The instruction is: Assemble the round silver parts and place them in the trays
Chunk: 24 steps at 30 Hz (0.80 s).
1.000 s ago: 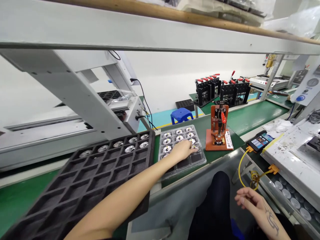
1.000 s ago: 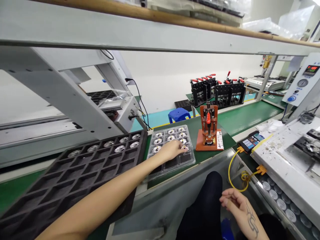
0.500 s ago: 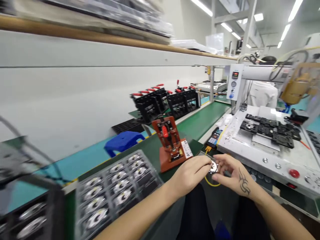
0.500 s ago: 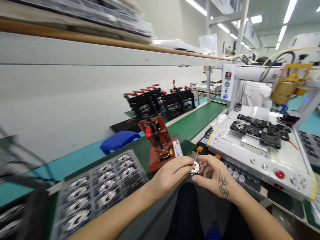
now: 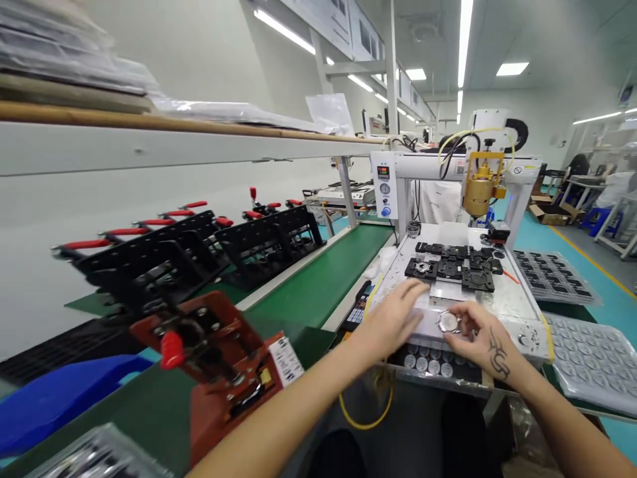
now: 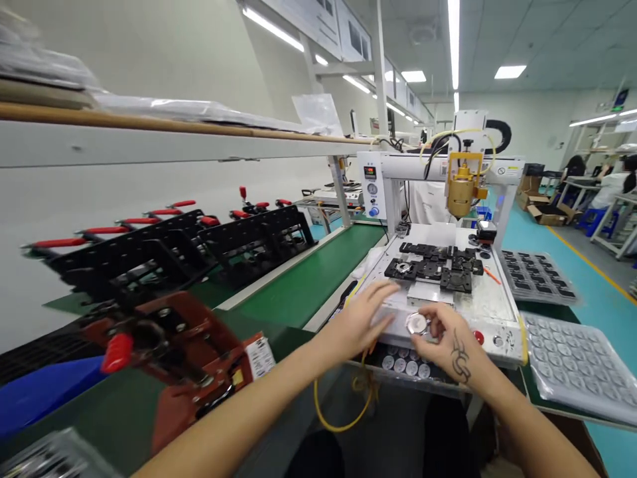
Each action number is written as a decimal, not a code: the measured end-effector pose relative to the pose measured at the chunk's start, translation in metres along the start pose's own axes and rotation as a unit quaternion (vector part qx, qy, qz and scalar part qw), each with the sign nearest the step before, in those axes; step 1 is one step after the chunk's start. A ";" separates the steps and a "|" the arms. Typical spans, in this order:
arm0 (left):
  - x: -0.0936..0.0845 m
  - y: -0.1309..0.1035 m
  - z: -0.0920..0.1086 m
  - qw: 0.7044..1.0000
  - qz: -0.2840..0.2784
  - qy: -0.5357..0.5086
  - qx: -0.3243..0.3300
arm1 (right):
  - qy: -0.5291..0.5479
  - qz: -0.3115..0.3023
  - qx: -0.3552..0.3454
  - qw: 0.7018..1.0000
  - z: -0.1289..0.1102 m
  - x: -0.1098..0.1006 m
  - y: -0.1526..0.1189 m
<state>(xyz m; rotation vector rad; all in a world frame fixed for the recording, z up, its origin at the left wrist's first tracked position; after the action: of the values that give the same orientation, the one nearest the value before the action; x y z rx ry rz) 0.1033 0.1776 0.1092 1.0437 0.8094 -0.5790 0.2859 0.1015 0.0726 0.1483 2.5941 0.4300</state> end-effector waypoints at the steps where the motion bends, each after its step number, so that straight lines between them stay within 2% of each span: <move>1: 0.001 0.020 -0.020 0.999 -0.009 -0.019 -0.034 | -0.020 0.031 0.005 0.999 0.003 -0.017 0.000; 2: 0.002 0.040 -0.042 0.997 -0.022 -0.031 -0.071 | -0.036 0.057 0.009 0.998 0.005 -0.033 -0.002; 3: 0.005 0.058 -0.063 0.991 -0.060 -0.041 -0.109 | -0.047 0.077 0.012 0.996 0.006 -0.047 -0.005; 5: 0.006 0.089 -0.095 0.983 -0.103 -0.048 -0.141 | -0.057 0.100 0.018 0.993 0.008 -0.069 -0.015; 7: 0.009 0.110 -0.115 0.977 -0.143 -0.058 -0.150 | -0.057 0.105 0.024 0.993 0.010 -0.084 -0.026; 9: 0.013 0.121 -0.126 0.970 -0.178 -0.071 -0.152 | -0.055 0.108 0.031 0.992 0.012 -0.092 -0.033; 12: 0.017 0.129 -0.129 0.963 -0.202 -0.082 -0.156 | -0.062 0.096 0.031 0.993 0.011 -0.093 -0.026; 14: 0.014 0.132 -0.127 0.965 -0.189 -0.085 -0.161 | -0.078 0.083 0.017 0.993 0.007 -0.085 -0.004; 19: -0.020 0.126 -0.112 0.980 -0.068 -0.109 -0.153 | -0.176 0.041 -0.028 0.983 -0.003 -0.049 0.093; 22: -0.043 0.105 -0.096 0.982 -0.012 -0.123 -0.146 | -0.201 -0.015 -0.031 0.979 0.002 -0.025 0.150; 24: -0.057 0.087 -0.083 0.982 0.013 -0.129 -0.135 | -0.214 -0.058 -0.019 0.975 0.009 -0.012 0.177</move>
<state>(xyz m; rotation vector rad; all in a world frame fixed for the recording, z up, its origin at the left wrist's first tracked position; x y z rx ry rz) 0.1103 0.2906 0.1784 0.7128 0.6231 -0.5519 0.3047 0.2692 0.1288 0.0657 2.1567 0.3597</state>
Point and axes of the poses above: each hand's wrist, its own y-axis towards the middle knuckle, its own x-axis out of the palm, z = x × y, the point moved 7 cm from there along y, towards the middle knuckle, and after that the axes turned 4 degrees about -z, right-handed, at the moved point
